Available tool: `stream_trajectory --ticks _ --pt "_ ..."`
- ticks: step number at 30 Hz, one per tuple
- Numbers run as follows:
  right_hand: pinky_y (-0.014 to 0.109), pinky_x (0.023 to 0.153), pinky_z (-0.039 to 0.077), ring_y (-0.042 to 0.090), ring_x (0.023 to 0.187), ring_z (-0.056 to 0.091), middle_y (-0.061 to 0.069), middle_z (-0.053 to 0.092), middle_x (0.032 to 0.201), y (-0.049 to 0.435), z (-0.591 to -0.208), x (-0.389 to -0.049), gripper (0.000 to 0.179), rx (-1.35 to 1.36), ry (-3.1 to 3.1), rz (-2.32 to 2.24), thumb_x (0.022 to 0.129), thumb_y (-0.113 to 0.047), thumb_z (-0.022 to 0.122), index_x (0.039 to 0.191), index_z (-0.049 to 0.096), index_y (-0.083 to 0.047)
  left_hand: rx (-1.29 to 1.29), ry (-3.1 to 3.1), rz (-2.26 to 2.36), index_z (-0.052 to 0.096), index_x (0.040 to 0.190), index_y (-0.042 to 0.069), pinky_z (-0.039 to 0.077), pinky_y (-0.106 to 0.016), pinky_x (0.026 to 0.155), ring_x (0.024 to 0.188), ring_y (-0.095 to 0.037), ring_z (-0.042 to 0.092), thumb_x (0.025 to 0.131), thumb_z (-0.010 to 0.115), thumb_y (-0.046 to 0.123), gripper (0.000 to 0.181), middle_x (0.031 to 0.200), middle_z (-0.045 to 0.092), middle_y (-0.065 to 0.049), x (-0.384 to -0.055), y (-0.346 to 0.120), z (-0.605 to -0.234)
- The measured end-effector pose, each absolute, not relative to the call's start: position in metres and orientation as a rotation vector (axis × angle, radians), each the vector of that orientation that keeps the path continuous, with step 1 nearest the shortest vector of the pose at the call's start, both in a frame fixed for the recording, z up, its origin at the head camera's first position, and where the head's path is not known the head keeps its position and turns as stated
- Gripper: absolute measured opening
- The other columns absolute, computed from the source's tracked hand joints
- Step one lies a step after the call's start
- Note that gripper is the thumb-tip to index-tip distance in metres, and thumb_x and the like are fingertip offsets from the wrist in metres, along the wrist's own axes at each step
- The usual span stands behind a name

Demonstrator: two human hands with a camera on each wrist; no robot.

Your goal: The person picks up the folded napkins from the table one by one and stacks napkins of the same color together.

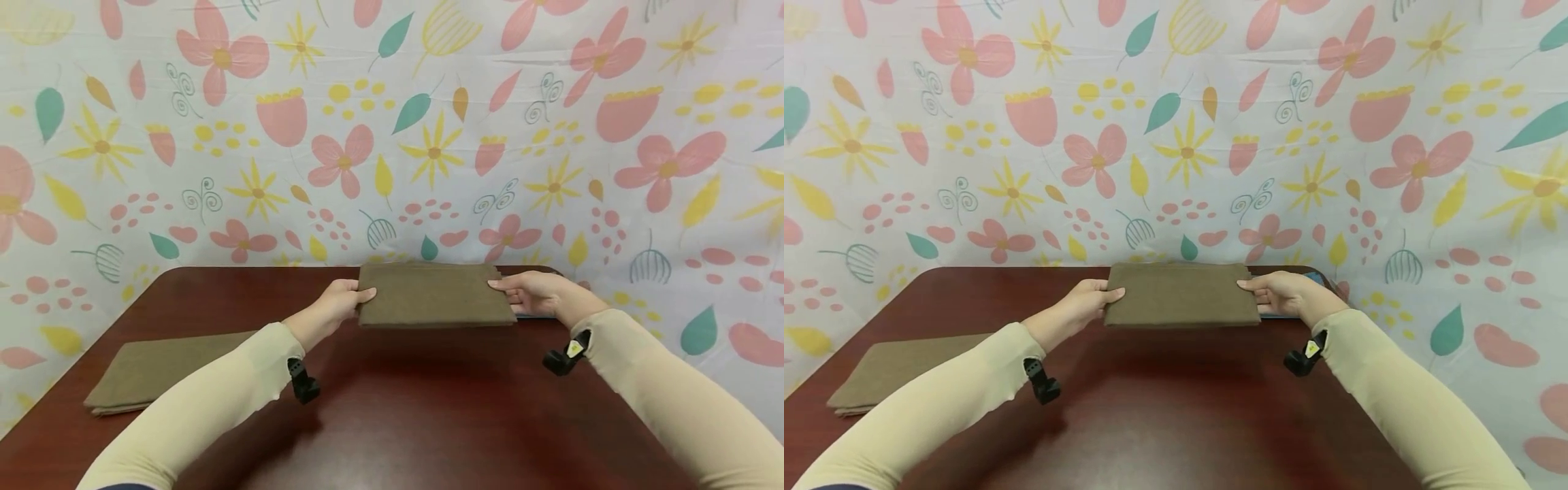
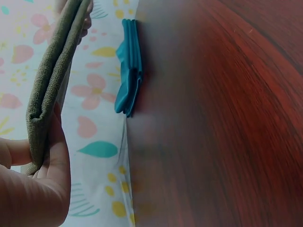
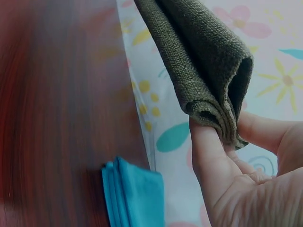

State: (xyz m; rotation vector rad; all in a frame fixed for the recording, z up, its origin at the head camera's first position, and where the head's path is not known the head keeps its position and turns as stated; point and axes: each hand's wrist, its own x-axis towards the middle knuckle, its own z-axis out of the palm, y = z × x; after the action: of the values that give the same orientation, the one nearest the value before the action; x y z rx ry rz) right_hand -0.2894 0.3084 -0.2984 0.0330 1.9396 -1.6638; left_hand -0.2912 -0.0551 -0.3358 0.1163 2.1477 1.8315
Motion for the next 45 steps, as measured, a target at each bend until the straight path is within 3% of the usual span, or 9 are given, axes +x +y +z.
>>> stream_trajectory --ticks 5,8,12,16,20,24,27,31,45 --pt "0.044 0.123 0.010 0.034 0.148 -0.014 0.019 -0.031 0.154 0.295 -0.298 -0.289 0.081 0.011 1.903 -1.695 0.102 -0.021 0.049 0.153 -0.011 -0.002 0.094 2.155 1.839 0.062 0.116 -0.001 0.052 -0.036 0.087 0.077 -0.013 0.063 0.100 0.056 0.019 0.026 0.083 0.065 0.000 -0.290 -0.068 -0.334" --pt "0.036 0.118 0.027 0.033 0.148 -0.013 0.018 -0.031 0.154 0.287 -0.298 -0.288 0.079 0.004 1.897 -1.706 0.102 -0.021 0.049 0.154 -0.007 -0.002 0.081 2.162 1.849 0.061 0.121 -0.001 0.054 -0.035 0.087 0.079 -0.012 0.065 0.100 0.055 0.019 0.030 0.089 0.067 -0.001 -0.290 -0.076 -0.332" --pt "0.023 0.086 0.046 0.021 0.127 0.045 0.020 0.038 0.140 0.278 -0.296 -0.287 0.049 0.024 1.897 -1.752 0.102 -0.018 0.051 0.144 0.031 -0.002 0.068 2.174 1.831 0.059 0.126 -0.001 0.055 -0.035 0.087 0.081 -0.012 0.066 0.101 0.055 0.020 0.033 0.095 0.068 -0.003 -0.289 -0.087 -0.328" --pt "0.028 0.095 0.052 0.013 0.101 0.059 0.007 0.052 0.120 0.266 -0.294 -0.286 0.029 0.027 1.881 -1.784 0.101 -0.014 0.052 0.127 0.044 -0.004 0.064 2.202 1.792 0.058 0.126 -0.002 0.055 -0.035 0.088 0.081 -0.012 0.067 0.101 0.055 0.020 0.035 0.094 0.068 -0.002 -0.288 -0.099 -0.324" --pt "0.038 0.113 0.038 0.026 0.133 0.044 0.021 0.018 0.157 0.255 -0.292 -0.283 0.057 -0.001 1.876 -1.773 0.102 -0.014 0.049 0.149 0.021 0.000 0.078 2.229 1.767 0.056 0.127 -0.004 0.054 -0.037 0.090 0.080 -0.011 0.067 0.101 0.054 0.021 0.036 0.091 0.068 0.000 -0.287 -0.110 -0.320" --pt "0.033 0.103 0.046 0.018 0.108 0.052 0.019 0.037 0.137 0.243 -0.293 -0.281 0.053 0.021 1.884 -1.799 0.102 -0.013 0.050 0.147 0.025 0.000 0.085 2.249 1.741 0.056 0.126 -0.004 0.054 -0.037 0.092 0.079 -0.010 0.066 0.102 0.053 0.022 0.035 0.089 0.067 0.001 -0.285 -0.122 -0.319" --pt "0.038 0.111 0.039 0.024 0.124 0.046 0.022 0.031 0.143 0.232 -0.294 -0.279 0.065 0.022 1.861 -1.824 0.101 -0.011 0.050 0.152 0.011 0.000 0.092 2.269 1.713 0.057 0.124 -0.004 0.052 -0.039 0.095 0.079 -0.010 0.065 0.102 0.052 0.022 0.034 0.087 0.066 0.002 -0.285 -0.131 -0.320" --pt "0.049 0.121 0.014 0.038 0.149 -0.003 0.022 -0.013 0.160 0.218 -0.296 -0.277 0.086 0.032 1.812 -1.857 0.101 -0.010 0.049 0.151 -0.021 -0.004 0.103 2.296 1.673 0.057 0.122 -0.005 0.050 -0.041 0.096 0.080 -0.011 0.065 0.102 0.051 0.023 0.034 0.086 0.066 0.002 -0.287 -0.143 -0.322" --pt "0.049 0.121 0.017 0.039 0.149 -0.003 0.023 -0.008 0.160 0.185 -0.298 -0.276 0.082 0.085 1.776 -1.914 0.101 -0.009 0.049 0.153 -0.014 -0.002 0.111 2.321 1.613 0.053 0.127 -0.006 0.052 -0.036 0.091 0.080 -0.010 0.066 0.102 0.051 0.023 0.039 0.086 0.067 0.005 -0.290 -0.173 -0.317"
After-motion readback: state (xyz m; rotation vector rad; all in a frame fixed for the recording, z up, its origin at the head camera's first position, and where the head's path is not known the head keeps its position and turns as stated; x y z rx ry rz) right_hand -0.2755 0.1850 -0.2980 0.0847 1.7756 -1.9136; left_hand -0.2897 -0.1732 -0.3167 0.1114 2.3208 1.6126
